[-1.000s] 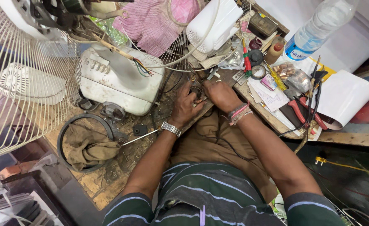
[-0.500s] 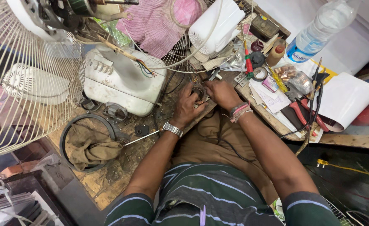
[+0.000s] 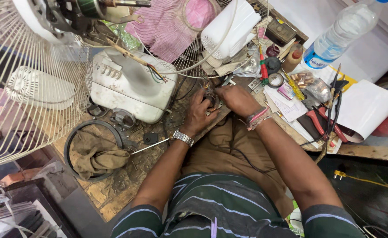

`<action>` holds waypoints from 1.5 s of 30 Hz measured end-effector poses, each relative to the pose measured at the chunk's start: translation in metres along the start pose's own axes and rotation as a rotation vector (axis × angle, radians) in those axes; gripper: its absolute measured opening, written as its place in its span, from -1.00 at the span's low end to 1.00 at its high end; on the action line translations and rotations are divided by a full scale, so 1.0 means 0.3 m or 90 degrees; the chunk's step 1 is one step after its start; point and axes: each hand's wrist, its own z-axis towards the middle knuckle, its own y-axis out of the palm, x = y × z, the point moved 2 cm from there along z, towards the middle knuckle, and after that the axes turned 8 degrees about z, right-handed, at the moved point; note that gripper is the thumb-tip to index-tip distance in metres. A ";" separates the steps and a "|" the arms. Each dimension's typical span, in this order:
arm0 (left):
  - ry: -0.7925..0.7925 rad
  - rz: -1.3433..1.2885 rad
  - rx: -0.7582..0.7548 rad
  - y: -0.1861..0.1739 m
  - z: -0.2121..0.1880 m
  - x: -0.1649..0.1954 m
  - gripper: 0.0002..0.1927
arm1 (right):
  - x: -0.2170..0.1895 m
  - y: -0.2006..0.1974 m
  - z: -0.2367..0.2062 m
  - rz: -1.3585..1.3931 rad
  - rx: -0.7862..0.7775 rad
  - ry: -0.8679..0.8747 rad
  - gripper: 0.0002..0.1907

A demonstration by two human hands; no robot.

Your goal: The person disassembles a fan motor, removes the rotor, and uses a multimeter to test the windings. They then reassemble the motor components and continue testing the electrical connections.

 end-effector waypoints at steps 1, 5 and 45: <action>-0.001 0.001 -0.004 -0.003 0.000 -0.001 -0.63 | -0.002 -0.006 0.005 -0.007 -0.009 -0.017 -0.78; 0.000 0.003 -0.014 -0.004 -0.001 0.000 -0.61 | -0.007 -0.019 0.016 -0.046 -0.040 -0.021 -0.74; -0.038 0.021 -0.039 0.019 0.007 -0.006 0.09 | 0.053 0.047 -0.063 0.340 0.299 0.414 -0.75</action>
